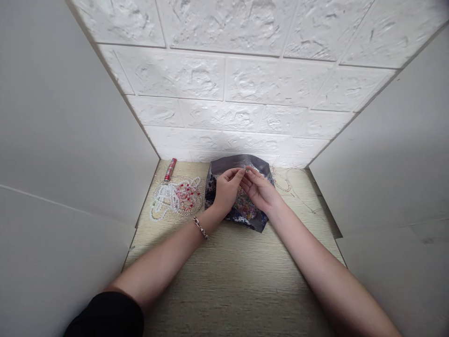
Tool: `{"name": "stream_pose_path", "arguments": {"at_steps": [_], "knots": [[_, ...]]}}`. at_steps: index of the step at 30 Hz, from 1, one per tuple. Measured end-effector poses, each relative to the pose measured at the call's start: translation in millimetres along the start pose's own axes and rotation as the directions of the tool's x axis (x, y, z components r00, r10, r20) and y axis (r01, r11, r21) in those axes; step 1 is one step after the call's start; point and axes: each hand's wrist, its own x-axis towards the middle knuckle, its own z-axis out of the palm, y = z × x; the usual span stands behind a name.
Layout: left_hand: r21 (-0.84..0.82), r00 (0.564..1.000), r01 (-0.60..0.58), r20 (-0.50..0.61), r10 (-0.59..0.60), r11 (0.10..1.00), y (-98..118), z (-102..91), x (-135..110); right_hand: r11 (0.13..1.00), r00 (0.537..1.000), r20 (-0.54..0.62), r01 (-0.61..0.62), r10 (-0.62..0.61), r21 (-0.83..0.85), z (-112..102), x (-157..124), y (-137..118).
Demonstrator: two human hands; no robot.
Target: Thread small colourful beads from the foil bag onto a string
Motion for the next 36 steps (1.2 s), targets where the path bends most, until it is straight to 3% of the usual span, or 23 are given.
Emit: {"name": "stream_pose_path", "arguments": {"at_steps": [17, 36], "knots": [[0.162, 0.998, -0.065, 0.007, 0.065, 0.985, -4.4, -2.1, -0.3, 0.996, 0.998, 0.005, 0.058, -0.058, -0.063, -2.6, 0.3, 1.7], [0.127, 0.999, -0.044, 0.001, 0.045, 0.991, -3.0, -1.3, -2.1, 0.983, 0.993, -0.032, 0.105, -0.111, -0.15, -0.2, -1.1, 3.2]]}}
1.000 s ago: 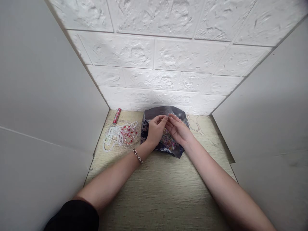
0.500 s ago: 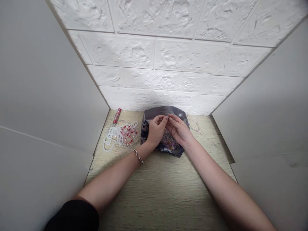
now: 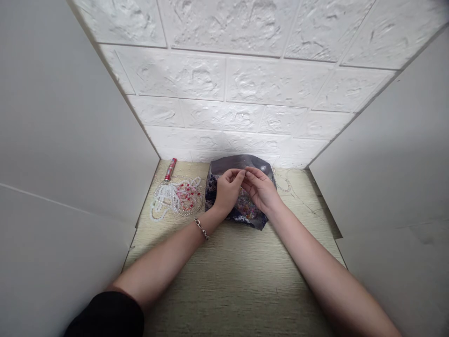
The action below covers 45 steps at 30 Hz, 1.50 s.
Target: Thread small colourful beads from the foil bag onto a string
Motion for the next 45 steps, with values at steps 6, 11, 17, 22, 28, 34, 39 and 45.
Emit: {"name": "stream_pose_path", "arguments": {"at_steps": [6, 11, 17, 22, 28, 34, 39, 45], "knots": [[0.007, 1.0, -0.012, 0.001, 0.012, 1.0, -1.7, -0.5, -0.2, 1.0, 1.0, -0.003, 0.006, -0.006, 0.011, -0.3, 0.6, 0.9], [0.013, 1.0, -0.01, -0.014, 0.01, 1.0, -1.5, -0.3, 0.0, 1.0, 1.0, -0.014, 0.003, -0.003, -0.011, 0.2, 0.5, 0.9], [0.009, 1.0, -0.001, -0.012, 0.001, 1.0, -0.5, 0.5, -0.3, 1.0, 1.0, -0.008, 0.011, -0.011, -0.014, 0.1, 0.5, 1.5], [0.003, 1.0, 0.003, -0.011, -0.003, 1.0, -2.3, 0.2, 0.6, 1.0, 1.0, -0.01, 0.013, -0.013, -0.022, -0.4, 1.0, 2.6], [0.005, 1.0, 0.0, -0.005, 0.0, 1.0, -2.3, -0.9, 0.4, 1.0, 1.0, -0.01, 0.02, -0.02, -0.016, 0.1, 0.9, 2.8], [-0.035, 0.999, 0.03, -0.019, -0.031, 0.999, 0.8, -0.3, 0.2, 0.999, 1.0, -0.015, 0.021, -0.021, -0.035, 0.6, 0.3, 2.2], [-0.07, 0.998, 0.059, -0.013, -0.06, 0.996, 1.9, -0.7, 1.0, 0.993, 0.998, -0.025, 0.059, -0.062, -0.099, 3.1, -0.9, 0.5], [-0.143, 0.99, 0.131, 0.068, -0.122, 0.981, -0.6, -2.3, 0.9, 0.987, 0.998, -0.022, 0.058, -0.062, -0.153, 4.8, -1.1, -2.0]]}}
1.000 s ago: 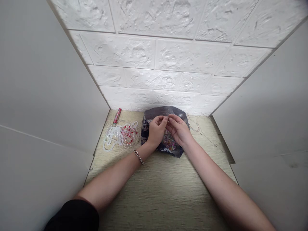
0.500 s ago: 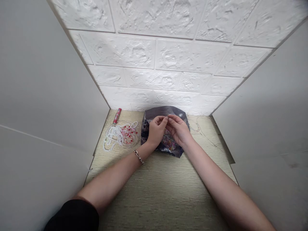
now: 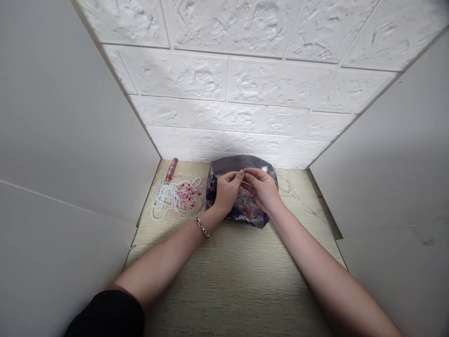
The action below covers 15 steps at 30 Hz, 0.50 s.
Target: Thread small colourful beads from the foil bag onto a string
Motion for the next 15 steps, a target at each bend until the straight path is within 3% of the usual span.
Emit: {"name": "stream_pose_path", "arguments": {"at_steps": [4, 7, 9, 11, 15], "knots": [[-0.027, 0.999, 0.023, 0.026, -0.023, 0.999, 0, -0.2, 0, 0.985, 1.0, 0.023, 0.014, -0.01, -0.17, -5, 4, -4], [-0.017, 0.999, 0.029, 0.026, -0.029, 0.999, -1, 0.4, 0, 0.913, 0.996, 0.068, 0.086, -0.064, -0.398, -10, 6, -11], [-0.003, 0.999, 0.038, 0.031, -0.037, 0.999, -2, 1.0, 0, 0.787, 0.98, 0.112, 0.2, -0.166, -0.584, -12, 5, -17], [-0.005, 0.998, 0.045, 0.043, -0.045, 0.999, -3, 1.4, -1, 0.598, 0.933, 0.193, 0.343, -0.303, -0.724, -12, 3, -22], [-0.079, 0.995, 0.063, 0.081, -0.056, 0.995, -3, 1.3, -1, 0.263, 0.831, 0.359, 0.493, -0.426, -0.829, -8, -2, -29]]}}
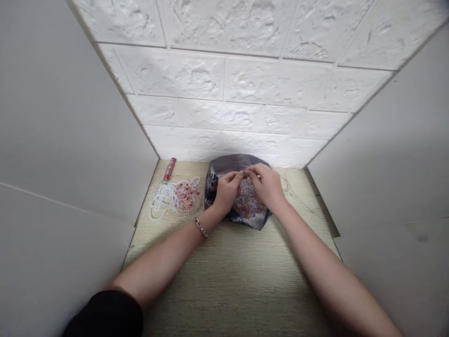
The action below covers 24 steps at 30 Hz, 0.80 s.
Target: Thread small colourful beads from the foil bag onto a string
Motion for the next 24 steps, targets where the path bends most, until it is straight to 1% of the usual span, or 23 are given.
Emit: {"name": "stream_pose_path", "arguments": {"at_steps": [2, 4, 6, 9, 11, 14, 16, 18, 20, 21, 24], "knots": [[-0.062, 1.0, 0.01, 0.015, -0.009, 0.998, 1, -0.6, 0, 0.995, 0.999, 0.021, 0.03, -0.028, -0.093, -3, 1, -2], [-0.108, 0.999, 0.019, 0.028, -0.016, 0.994, 1, -1.4, 1, 0.99, 0.999, 0.029, 0.046, -0.042, -0.13, -7, 3, -4], [-0.129, 0.999, 0.014, 0.035, -0.009, 0.992, 0, -2.2, 1, 0.991, 0.998, 0.021, 0.062, -0.06, -0.122, -12, 5, -4], [-0.143, 1.0, 0.003, 0.009, -0.001, 0.99, -1, -2.7, 3, 0.993, 0.997, 0.001, 0.08, -0.08, -0.09, -17, 7, -6], [-0.136, 1.0, 0.009, -0.003, -0.009, 0.991, -2, -2.7, 3, 0.993, 0.996, 0.001, 0.086, -0.086, -0.076, -19, 8, -8], [-0.101, 1.0, 0.002, 0.018, 0.0, 0.995, -3, -2.2, 2, 0.995, 0.997, 0.016, 0.082, -0.081, -0.054, -23, 9, -11], [-0.046, 0.999, -0.014, 0.047, 0.016, 0.999, -4, -1.3, 1, 0.997, 0.997, 0.054, 0.064, -0.062, -0.035, -26, 10, -11], [0.04, 0.997, -0.022, 0.07, 0.019, 0.999, -3, -0.1, 0, 0.999, 0.99, 0.142, 0.014, -0.009, -0.035, -29, 11, -9], [0.118, 0.997, -0.027, 0.074, 0.019, 0.993, -3, 1.0, 0, 0.995, 0.97, 0.233, -0.047, 0.065, -0.085, -30, 11, -4], [0.139, 0.997, -0.029, 0.068, 0.019, 0.99, -3, 1.3, 0, 0.99, 0.962, 0.256, -0.066, 0.096, -0.122, -30, 12, -1], [0.153, 0.997, -0.029, 0.073, 0.018, 0.988, -4, 1.2, 1, 0.978, 0.964, 0.232, -0.083, 0.127, -0.192, -29, 12, 5]]}}
